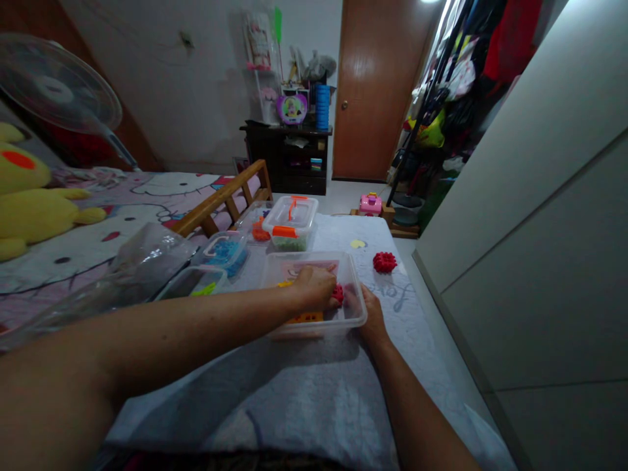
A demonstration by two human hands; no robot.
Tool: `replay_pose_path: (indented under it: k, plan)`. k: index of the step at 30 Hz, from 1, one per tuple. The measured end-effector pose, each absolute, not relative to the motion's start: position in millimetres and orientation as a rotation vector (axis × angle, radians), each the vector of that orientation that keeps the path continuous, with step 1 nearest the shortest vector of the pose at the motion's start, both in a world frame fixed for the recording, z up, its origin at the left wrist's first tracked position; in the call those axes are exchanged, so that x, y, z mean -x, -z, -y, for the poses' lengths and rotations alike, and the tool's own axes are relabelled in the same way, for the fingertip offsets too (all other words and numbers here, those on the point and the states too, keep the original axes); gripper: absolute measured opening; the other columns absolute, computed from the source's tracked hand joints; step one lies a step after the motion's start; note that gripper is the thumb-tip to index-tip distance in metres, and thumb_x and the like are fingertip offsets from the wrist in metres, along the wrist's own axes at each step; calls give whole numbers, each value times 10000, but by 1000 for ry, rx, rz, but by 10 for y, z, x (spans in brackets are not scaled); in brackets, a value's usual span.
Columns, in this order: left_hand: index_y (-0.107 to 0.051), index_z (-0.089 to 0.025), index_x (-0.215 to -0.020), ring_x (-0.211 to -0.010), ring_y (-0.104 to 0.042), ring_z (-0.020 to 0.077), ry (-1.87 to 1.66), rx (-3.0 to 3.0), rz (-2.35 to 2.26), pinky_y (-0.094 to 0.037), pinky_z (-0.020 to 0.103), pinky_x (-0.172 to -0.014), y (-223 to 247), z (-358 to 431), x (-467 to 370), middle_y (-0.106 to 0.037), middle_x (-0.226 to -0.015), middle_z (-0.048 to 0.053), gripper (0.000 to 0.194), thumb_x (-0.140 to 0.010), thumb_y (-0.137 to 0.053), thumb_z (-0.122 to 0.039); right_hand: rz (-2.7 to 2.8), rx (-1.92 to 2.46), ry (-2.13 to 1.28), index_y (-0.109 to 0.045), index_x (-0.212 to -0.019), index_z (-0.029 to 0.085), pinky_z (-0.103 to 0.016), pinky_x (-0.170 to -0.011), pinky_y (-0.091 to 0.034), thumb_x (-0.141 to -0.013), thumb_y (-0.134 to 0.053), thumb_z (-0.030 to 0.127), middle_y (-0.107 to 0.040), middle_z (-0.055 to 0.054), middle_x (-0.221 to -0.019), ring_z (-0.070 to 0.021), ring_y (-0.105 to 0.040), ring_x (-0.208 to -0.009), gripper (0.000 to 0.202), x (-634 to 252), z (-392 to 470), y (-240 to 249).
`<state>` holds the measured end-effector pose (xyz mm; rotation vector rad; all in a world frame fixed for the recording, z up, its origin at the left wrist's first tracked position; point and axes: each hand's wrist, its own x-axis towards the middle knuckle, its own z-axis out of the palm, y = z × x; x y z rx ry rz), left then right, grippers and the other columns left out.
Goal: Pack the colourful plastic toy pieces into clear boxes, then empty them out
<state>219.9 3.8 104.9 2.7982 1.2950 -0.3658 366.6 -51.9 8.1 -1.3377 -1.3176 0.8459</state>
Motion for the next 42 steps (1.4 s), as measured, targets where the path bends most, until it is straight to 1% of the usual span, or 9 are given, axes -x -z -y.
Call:
replay_pose_path:
  k: [6, 13, 16, 20, 26, 30, 34, 38, 42]
  plan:
    - [-761, -121, -954, -930, -716, 331, 348, -2839, -1265, -529, 362, -751, -1014, -62, -2175, -750, -973, 176, 448, -821, -647, -533, 1338, 1351, -835, -709, -886, 178, -271, -675, -476, -819, -586, 387, -713, -35, -815, -190, -604, -741, 251, -3675, 515, -77]
    - [-675, -171, -1121, -1017, -694, 321, 324, -2820, -1217, -526, 347, -781, -1051, -119, -2106, -730, -1127, 142, 491, -725, -757, -449, 1318, 1351, -846, -713, -872, 181, -264, -645, -470, -817, -579, 387, -711, -34, -785, -190, -608, -726, 252, -3656, 533, -116]
    - [-648, -190, -1192, -1051, -682, 296, 303, -2809, -1183, -511, 322, -778, -1270, -136, -2087, -719, -1173, 131, 468, -799, -689, -442, 1303, 1339, -856, -715, -870, 183, -268, -665, -485, -820, -587, 399, -718, -36, -802, -192, -620, -741, 257, -3649, 529, -112]
    - [-657, -204, -1225, -967, -695, 241, 177, -2776, -1209, -481, 305, -760, -1761, -218, -2063, -750, -1075, 105, 346, -950, -497, -339, 1300, 1356, -850, -722, -884, 181, -273, -679, -497, -839, -572, 420, -725, -43, -814, -194, -629, -750, 286, -3647, 525, -101]
    - [-650, -183, -1248, -1009, -667, 197, -115, -2804, -1015, -464, 301, -882, -2198, -450, -2273, -737, -1138, 80, 347, -929, -517, -216, 1340, 1360, -798, -723, -884, 187, -285, -730, -506, -849, -554, 430, -740, -59, -880, -212, -652, -815, 298, -3629, 566, -174]
    - [-649, -174, -1244, -1096, -636, 219, -36, -2876, -934, -466, 302, -923, -2089, -601, -2674, -705, -1225, 89, 362, -902, -599, -281, 1341, 1425, -747, -713, -814, 187, -303, -712, -503, -841, -567, 453, -738, -75, -838, -225, -648, -776, 305, -3607, 579, -204]
    - [-647, -158, -1257, -1145, -617, 278, 177, -2922, -861, -495, 329, -916, -1791, -676, -3175, -664, -1289, 135, 454, -834, -682, -321, 1322, 1391, -839, -723, -853, 193, -315, -752, -513, -881, -548, 491, -749, -79, -881, -230, -657, -802, 347, -3593, 576, -216]
    - [-630, -149, -1280, -1210, -578, 324, 301, -2835, -939, -497, 312, -912, -1430, -720, -3565, -611, -1351, 159, 685, -648, -852, -290, 1352, 1327, -827, -729, -873, 196, -310, -768, -512, -927, -515, 451, -747, -77, -903, -223, -652, -821, 337, -3593, 564, -205]
    - [-587, -132, -1332, -1228, -571, 339, 338, -2754, -1059, -490, 318, -936, -1188, -831, -3823, -582, -1390, 173, 846, -560, -908, -261, 1411, 1317, -743, -733, -886, 214, -317, -828, -504, -929, -505, 379, -740, -74, -917, -221, -653, -855, 285, -3607, 542, -150]
